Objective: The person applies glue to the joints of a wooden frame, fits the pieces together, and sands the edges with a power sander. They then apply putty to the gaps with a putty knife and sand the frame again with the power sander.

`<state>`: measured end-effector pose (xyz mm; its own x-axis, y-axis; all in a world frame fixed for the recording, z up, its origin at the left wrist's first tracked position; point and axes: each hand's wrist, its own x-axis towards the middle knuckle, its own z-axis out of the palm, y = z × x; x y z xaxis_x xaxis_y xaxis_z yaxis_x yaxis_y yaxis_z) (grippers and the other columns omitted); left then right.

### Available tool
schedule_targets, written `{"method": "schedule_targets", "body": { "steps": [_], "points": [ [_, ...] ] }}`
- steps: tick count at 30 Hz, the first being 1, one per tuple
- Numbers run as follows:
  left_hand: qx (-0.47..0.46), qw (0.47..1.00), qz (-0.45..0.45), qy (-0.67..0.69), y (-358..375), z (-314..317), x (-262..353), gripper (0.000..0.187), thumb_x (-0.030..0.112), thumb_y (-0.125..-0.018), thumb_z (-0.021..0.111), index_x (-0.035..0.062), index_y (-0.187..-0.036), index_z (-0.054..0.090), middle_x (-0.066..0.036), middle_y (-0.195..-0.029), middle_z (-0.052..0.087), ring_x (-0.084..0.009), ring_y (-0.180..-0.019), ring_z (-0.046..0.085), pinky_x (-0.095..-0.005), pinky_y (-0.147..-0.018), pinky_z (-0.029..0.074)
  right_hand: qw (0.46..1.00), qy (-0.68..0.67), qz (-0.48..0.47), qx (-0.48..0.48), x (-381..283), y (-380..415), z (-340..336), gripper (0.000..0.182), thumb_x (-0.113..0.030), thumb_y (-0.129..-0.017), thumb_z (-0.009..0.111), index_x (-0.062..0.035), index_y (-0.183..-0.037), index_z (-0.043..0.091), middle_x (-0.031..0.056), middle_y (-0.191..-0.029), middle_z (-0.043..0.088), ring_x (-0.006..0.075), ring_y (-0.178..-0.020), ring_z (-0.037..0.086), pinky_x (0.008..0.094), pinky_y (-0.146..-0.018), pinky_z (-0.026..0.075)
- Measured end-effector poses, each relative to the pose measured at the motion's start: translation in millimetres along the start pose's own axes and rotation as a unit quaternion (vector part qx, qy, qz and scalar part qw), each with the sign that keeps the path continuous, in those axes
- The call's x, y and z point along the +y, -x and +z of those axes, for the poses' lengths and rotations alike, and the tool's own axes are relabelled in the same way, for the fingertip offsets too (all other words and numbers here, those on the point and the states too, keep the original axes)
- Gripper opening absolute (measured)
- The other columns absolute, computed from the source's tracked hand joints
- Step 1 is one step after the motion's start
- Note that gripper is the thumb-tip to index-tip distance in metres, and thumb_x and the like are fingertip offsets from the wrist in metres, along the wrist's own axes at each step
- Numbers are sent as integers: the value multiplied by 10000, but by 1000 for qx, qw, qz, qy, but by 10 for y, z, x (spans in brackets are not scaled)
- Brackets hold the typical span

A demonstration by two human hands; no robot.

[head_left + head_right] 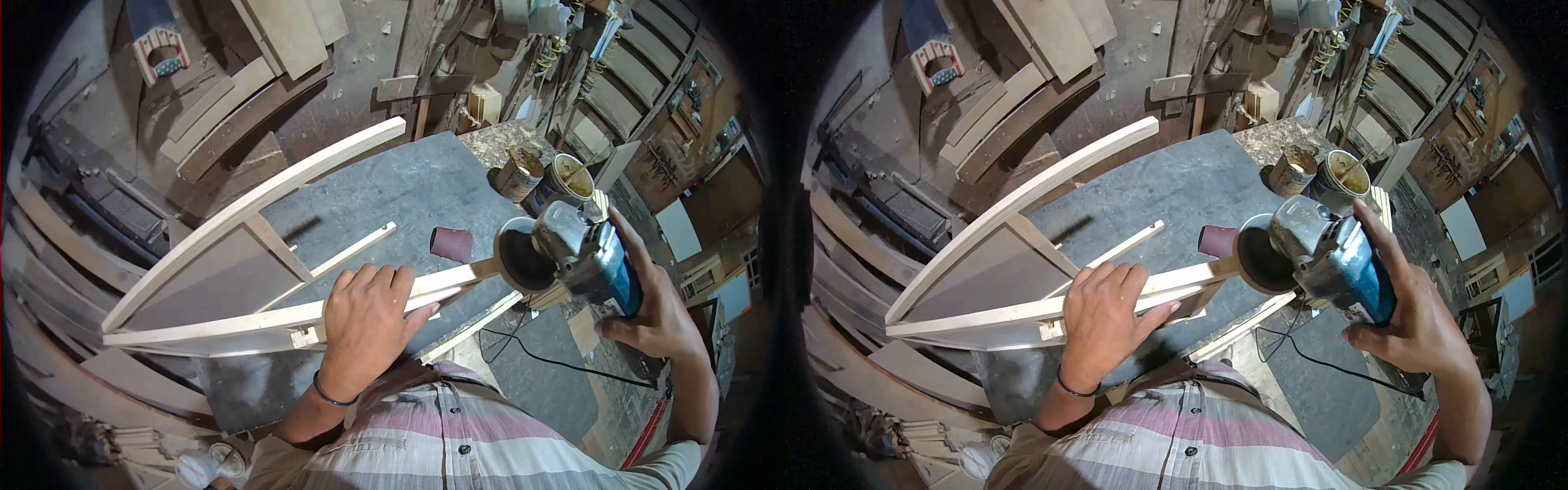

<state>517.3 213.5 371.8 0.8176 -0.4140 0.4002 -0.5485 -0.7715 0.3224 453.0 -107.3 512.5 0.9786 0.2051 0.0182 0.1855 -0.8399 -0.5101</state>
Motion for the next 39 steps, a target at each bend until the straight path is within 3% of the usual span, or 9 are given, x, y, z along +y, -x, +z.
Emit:
{"method": "schedule_targets", "body": {
  "steps": [2, 4, 11, 15, 21, 23, 33, 36, 39],
  "points": [
    [2, 1000, 4, -7, 7, 1, 11, 450, 441, -785, 790, 45, -931, 633, -109, -836, 647, -302, -835, 610, -418, -766, 448, 1000, 4, -18, -1, 14, 2, -2, 1218, -145, -532, 763, -118, -1620, 215, 252, -1405, 554, 455, -1294, 553, 502, -1139, 370],
    [3, 1000, 6, -14, 9, -14, 27, 459, 451, -788, 787, 44, -938, 636, -113, -834, 650, -304, -835, 613, -417, -769, 448, 999, -25, 9, -34, -26, -7, -14, 1203, -139, -562, 802, -83, -1618, 227, 225, -1430, 539, 379, -1328, 531, 432, -1143, 347],
    [21, 999, 15, -18, 1, -34, 48, 408, 388, -775, 801, 50, -932, 635, -104, -832, 643, -287, -831, 609, -410, -756, 434, 998, -29, 3, -52, -149, -60, 0, 1177, -32, -592, 755, -135, -1623, 198, 255, -1372, 587, 444, -1258, 581, 497, -1120, 408],
    [24, 999, 18, -17, -3, -39, 57, 365, 345, -781, 799, 50, -916, 632, -88, -816, 633, -267, -820, 599, -398, -732, 421, 998, -14, -15, -54, -148, -85, 10, 1213, -9, -579, 782, -113, -1630, 186, 234, -1340, 603, 392, -1249, 596, 432, -1096, 396],
    [10, 1000, 1, -17, 6, -14, 52, 433, 422, -769, 802, 59, -913, 617, -107, -833, 648, -303, -830, 617, -413, -762, 434, 998, 7, -18, -62, -199, -100, -11, 1206, 4, -579, 768, -113, -1628, 186, 236, -1334, 609, 423, -1231, 600, 444, -1066, 422],
    [13, 1000, 3, -16, 18, -14, 52, 431, 421, -769, 802, 59, -912, 615, -107, -831, 647, -304, -829, 617, -414, -760, 434, 997, 20, 24, -65, -225, -94, -25, 1179, -10, -595, 744, -163, -1625, 191, 251, -1432, 544, 452, -1263, 572, 532, -1135, 407],
    [15, 1000, 7, -12, -11, -18, 46, 428, 415, -765, 805, 62, -915, 615, -108, -824, 642, -304, -820, 614, -416, -751, 433, 999, -19, -6, -51, -180, -96, -13, 1165, -33, -604, 740, -162, -1625, 195, 257, -1428, 544, 450, -1254, 577, 507, -1140, 406],
    [14, 1000, 8, -13, -6, -12, 42, 432, 416, -762, 806, 61, -922, 619, -109, -825, 644, -302, -818, 615, -414, -755, 433, 998, -4, -15, -63, -192, -118, 8, 1208, -25, -578, 776, -120, -1630, 190, 234, -1341, 601, 417, -1203, 618, 440, -1071, 428],
    [4, 1000, 1, -17, -1, -28, 51, 433, 417, -764, 804, 61, -930, 622, -109, -831, 647, -300, -824, 616, -409, -763, 434, 997, 23, -30, -69, -203, -134, 9, 1202, -15, -579, 766, -112, -1629, 190, 236, -1341, 602, 415, -1200, 619, 438, -1077, 425]
  ]
}}
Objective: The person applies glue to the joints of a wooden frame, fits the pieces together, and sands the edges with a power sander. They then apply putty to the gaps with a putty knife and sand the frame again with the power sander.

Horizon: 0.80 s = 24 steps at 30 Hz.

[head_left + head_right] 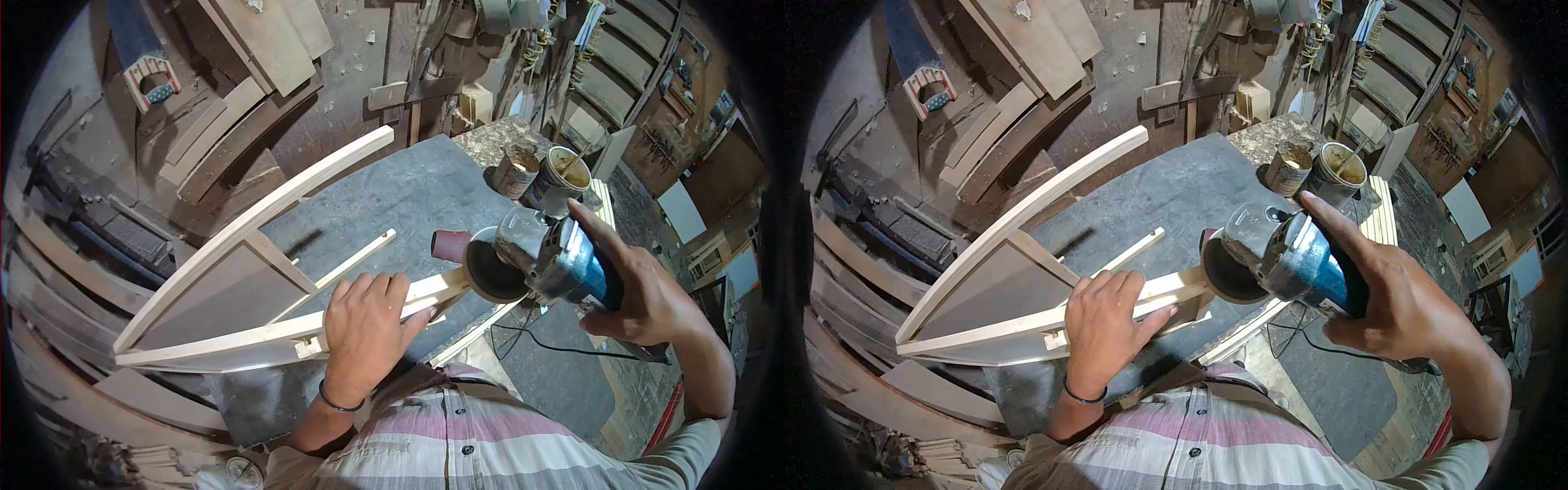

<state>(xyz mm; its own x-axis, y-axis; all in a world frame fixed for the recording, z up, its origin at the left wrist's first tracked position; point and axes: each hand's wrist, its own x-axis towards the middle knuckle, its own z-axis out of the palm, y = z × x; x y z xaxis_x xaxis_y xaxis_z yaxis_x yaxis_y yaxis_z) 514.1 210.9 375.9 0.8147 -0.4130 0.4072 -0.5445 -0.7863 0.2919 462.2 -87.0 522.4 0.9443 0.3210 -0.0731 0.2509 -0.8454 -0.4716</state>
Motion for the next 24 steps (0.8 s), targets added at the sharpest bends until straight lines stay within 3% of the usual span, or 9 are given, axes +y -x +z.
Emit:
{"method": "schedule_targets", "body": {
  "steps": [3, 6, 11, 15, 17, 24],
  "points": [
    [3, 1000, -2, 0, -3, 17, -14, 437, 419, -762, 803, 61, -937, 624, -108, -842, 653, -298, -835, 620, -407, -776, 438, 1000, 2, -2, 11, -11, 0, -1, 1201, -6, -573, 756, -116, -1628, 194, 238, -1322, 614, 416, -1186, 627, 438, -1063, 435],
    [2, 1000, -1, -2, 10, 13, -12, 445, 425, -761, 803, 61, -945, 628, -107, -852, 656, -300, -841, 623, -410, -787, 443, 998, -16, 53, 3, -90, 2, -33, 1164, -16, -600, 743, -170, -1622, 206, 239, -1447, 535, 443, -1285, 556, 522, -1159, 390],
    [-3, 1000, -2, 0, 21, 13, -11, 449, 429, -762, 802, 60, -952, 631, -108, -855, 658, -303, -845, 625, -413, -793, 445, 997, -37, 65, -2, -122, 3, -26, 1178, -10, -599, 762, -196, -1622, 209, 234, -1453, 531, 441, -1299, 548, 524, -1161, 387],
    [2, 1000, -1, -2, 21, 17, -11, 446, 429, -769, 798, 58, -951, 630, -112, -852, 656, -306, -837, 627, -414, -792, 446, 1000, 1, 19, 11, -49, 4, 16, 1214, 1, -562, 761, -137, -1629, 199, 231, -1291, 634, 416, -1161, 639, 439, -1039, 443],
    [3, 1000, -1, 2, 28, 20, -14, 448, 431, -770, 798, 58, -952, 630, -113, -852, 656, -307, -832, 627, -415, -790, 446, 999, -16, 29, 4, -84, -1, -2, 1175, -15, -597, 754, -171, -1622, 201, 253, -1417, 553, 457, -1266, 566, 536, -1146, 401],
    [5, 1000, 3, 0, 31, 30, -20, 465, 441, -773, 797, 52, -969, 637, -116, -847, 657, -307, -821, 627, -415, -779, 444, 998, -18, 59, 20, -74, 25, -15, 1160, -7, -602, 735, -164, -1621, 204, 262, -1392, 567, 463, -1260, 569, 537, -1123, 414]
  ]
}}
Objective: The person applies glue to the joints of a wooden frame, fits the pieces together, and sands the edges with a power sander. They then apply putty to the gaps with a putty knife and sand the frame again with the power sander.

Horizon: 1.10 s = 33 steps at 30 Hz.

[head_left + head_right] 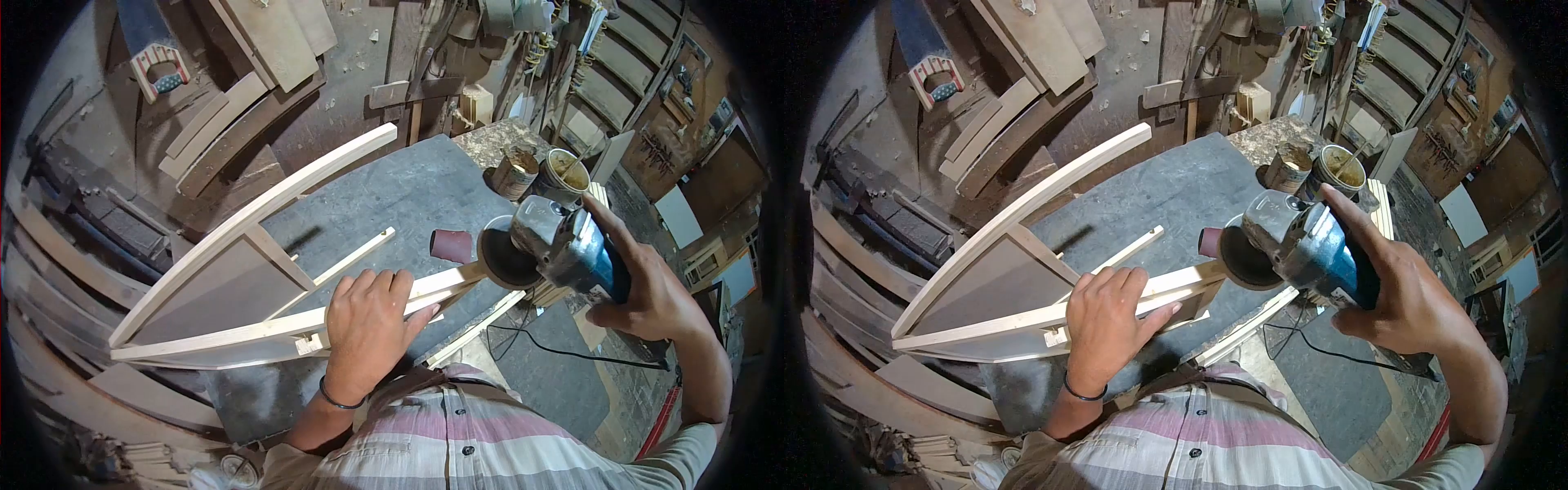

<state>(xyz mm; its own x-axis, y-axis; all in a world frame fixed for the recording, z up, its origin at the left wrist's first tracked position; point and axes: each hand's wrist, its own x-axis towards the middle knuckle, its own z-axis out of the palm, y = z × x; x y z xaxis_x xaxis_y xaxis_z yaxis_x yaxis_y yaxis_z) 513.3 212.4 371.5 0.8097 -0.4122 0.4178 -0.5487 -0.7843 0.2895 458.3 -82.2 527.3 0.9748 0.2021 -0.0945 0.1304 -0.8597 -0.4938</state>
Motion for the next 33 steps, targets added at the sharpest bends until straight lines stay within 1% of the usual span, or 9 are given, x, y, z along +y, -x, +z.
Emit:
{"method": "schedule_targets", "body": {
  "steps": [7, 13, 17, 18, 20, 22, 27, 28, 33],
  "points": [
    [2, 1000, 2, -1, 1, 4, 2, 472, 437, -762, 805, 49, -974, 639, -115, -842, 654, -304, -812, 628, -412, -773, 444, 1000, -7, -6, -23, -71, -20, 11, 1159, 13, -604, 737, -177, -1618, 209, 257, -1428, 542, 439, -1284, 559, 535, -1155, 406],
    [8, 1000, 6, 3, 0, -21, 8, 465, 424, -749, 817, 50, -957, 635, -114, -829, 654, -303, -815, 630, -413, -774, 446, 1000, -26, -14, 0, 133, 50, -2, 1162, -22, -591, 750, -160, -1620, 229, 244, -1399, 562, 426, -1236, 590, 454, -1133, 400],
    [-12, 999, 30, 13, 9, -29, 4, 533, 403, -801, 784, 41, -1161, 632, -129, -1008, 652, -288, -950, 612, -410, -817, 446, 994, -42, -19, 99, 432, 249, 115, 1186, -123, -587, 793, -138, -1626, 221, 191, -1395, 551, 338, -1155, 614, 423, -1096, 423],
    [-7, 998, 55, 26, -1, -26, 15, 589, 398, -824, 768, 39, -1264, 612, -132, -1097, 641, -282, -1004, 599, -408, -835, 445, 978, -149, 27, 146, 417, 318, 178, 1182, -149, -597, 801, -140, -1628, 223, 183, -1407, 543, 321, -1155, 619, 411, -1056, 459],
    [-25, 994, 99, 35, -56, -18, 89, 648, 399, -841, 755, 42, -1345, 559, -132, -1171, 613, -271, -1042, 586, -407, -848, 440, 937, -247, 61, 238, 459, 444, 357, 1162, -212, -625, 815, -136, -1629, 236, 172, -1419, 529, 259, -1122, 643, 356, -904, 558],
    [-58, 983, 171, 24, -85, 56, 154, 715, 401, -881, 718, 53, -1457, 475, -139, -1259, 562, -244, -1095, 545, -396, -852, 418, 919, -240, 86, 302, 476, 601, 537, 1130, -196, -635, 779, -107, -1625, 242, 167, -1343, 547, 205, -953, 635, 297, -772, 556],
    [-44, 980, 189, 43, -82, 115, 104, 667, 367, -915, 667, 51, -1469, 470, -143, -1217, 550, -252, -1087, 492, -371, -855, 371, 827, -324, 220, 403, 796, 1119, 1238, 1025, -244, -753, 705, -12, -1610, 195, 174, -1261, 537, 224, -990, 588, 312, -804, 521],
    [12, 982, 184, 38, -36, 243, 96, 660, 345, -891, 681, 41, -1446, 495, -139, -1199, 555, -254, -1079, 490, -391, -870, 358, 813, -330, 221, 426, 864, 1179, 1402, 1020, -246, -756, 704, -13, -1609, 198, 173, -1259, 538, 225, -989, 589, 313, -805, 521],
    [20, 992, 120, 44, 59, 83, 111, 397, 294, -848, 703, 53, -1161, 662, -105, -1130, 578, -258, -1107, 484, -441, -937, 339, 799, -363, 212, 430, 868, 1160, 1754, 994, -252, -771, 700, -17, -1604, 211, 168, -1249, 546, 227, -985, 593, 319, -809, 520]
  ]
}}
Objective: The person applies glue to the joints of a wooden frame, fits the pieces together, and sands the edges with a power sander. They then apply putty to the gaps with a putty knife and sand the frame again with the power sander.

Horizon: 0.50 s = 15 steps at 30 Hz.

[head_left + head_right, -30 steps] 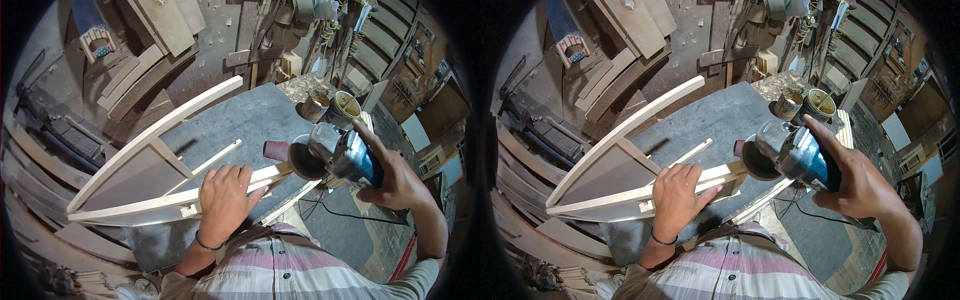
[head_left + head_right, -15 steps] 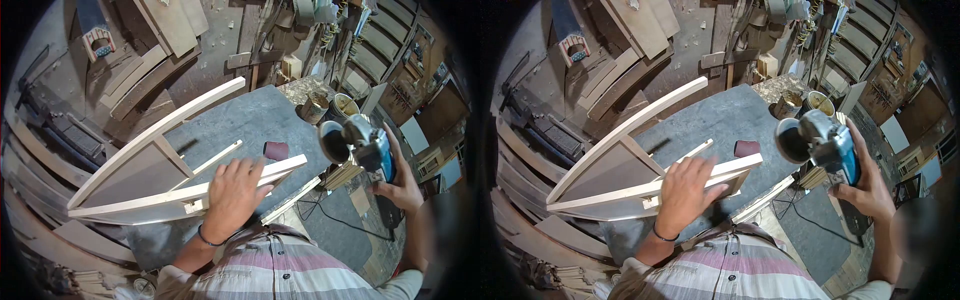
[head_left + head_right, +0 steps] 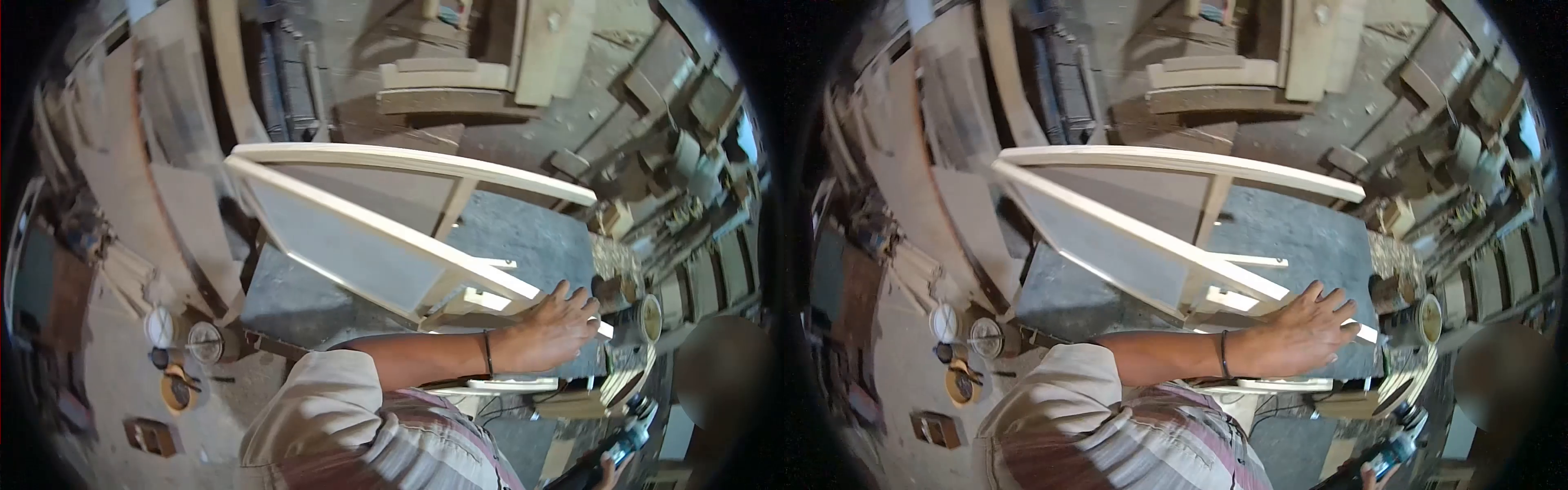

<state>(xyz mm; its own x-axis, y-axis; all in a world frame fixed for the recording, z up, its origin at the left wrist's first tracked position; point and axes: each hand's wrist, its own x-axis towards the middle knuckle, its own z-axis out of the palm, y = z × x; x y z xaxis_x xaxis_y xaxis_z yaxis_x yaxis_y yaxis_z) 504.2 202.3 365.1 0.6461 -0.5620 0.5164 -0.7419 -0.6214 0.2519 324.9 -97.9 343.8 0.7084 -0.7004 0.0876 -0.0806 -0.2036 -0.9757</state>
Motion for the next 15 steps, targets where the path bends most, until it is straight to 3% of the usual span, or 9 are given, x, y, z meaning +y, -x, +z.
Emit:
{"method": "schedule_targets", "body": {
  "steps": [5, 7, 8, 10, 11, 15],
  "points": [
    [53, 995, -56, -63, 266, -170, 172, 334, 300, -860, 703, 56, -1085, 677, -113, -1150, 571, -273, -1149, 474, -483, -994, 325, 998, -28, -27, -53, 21, -50, 49, 968, -259, -787, 695, -22, -1599, 223, 163, -1239, 554, 229, -980, 597, 326, -813, 520],
    [218, 975, -28, -38, 441, -10, 341, 330, 307, -865, 710, 47, -1063, 664, -123, -1181, 551, -283, -1197, 462, -488, -1036, 310, 995, -47, -35, -75, 18, -85, 61, 958, -261, -793, 693, -24, -1597, 228, 161, -1235, 557, 230, -978, 598, 329, -814, 519],
    [218, 974, -30, -49, 525, 26, 422, 330, 307, -865, 710, 47, -1063, 664, -123, -1181, 551, -283, -1197, 462, -488, -1036, 310, 994, -57, -42, -87, 11, -106, 90, 953, -263, -796, 692, -25, -1596, 231, 160, -1233, 559, 230, -977, 599, 330, -815, 519],
    [133, 988, -13, 76, 751, 28, 595, 339, 320, -864, 718, 47, -1054, 655, -124, -1209, 535, -279, -1228, 448, -469, -1068, 300, 990, -71, -45, -111, -1, -165, 123, 943, -265, -802, 690, -26, -1594, 236, 158, -1229, 562, 231, -975, 601, 333, -817, 519],
    [96, 993, -22, 67, 879, 19, 679, 333, 317, -858, 725, 55, -1050, 652, -108, -1223, 525, -267, -1216, 445, -435, -1053, 315, 989, -77, -46, -122, -16, -178, 172, 938, -266, -805, 689, -27, -1593, 239, 157, -1227, 563, 231, -974, 602, 334, -817, 519],
    [16, 994, -35, 100, 1314, 71, 863, 345, 311, -849, 735, 48, -1059, 657, -98, -1201, 541, -264, -1199, 456, -438, -1035, 329, 981, -98, -57, -157, -69, -240, 269, 918, -272, -818, 685, -31, -1589, 249, 153, -1219, 570, 233, -971, 605, 339, -820, 518]
  ]
}}
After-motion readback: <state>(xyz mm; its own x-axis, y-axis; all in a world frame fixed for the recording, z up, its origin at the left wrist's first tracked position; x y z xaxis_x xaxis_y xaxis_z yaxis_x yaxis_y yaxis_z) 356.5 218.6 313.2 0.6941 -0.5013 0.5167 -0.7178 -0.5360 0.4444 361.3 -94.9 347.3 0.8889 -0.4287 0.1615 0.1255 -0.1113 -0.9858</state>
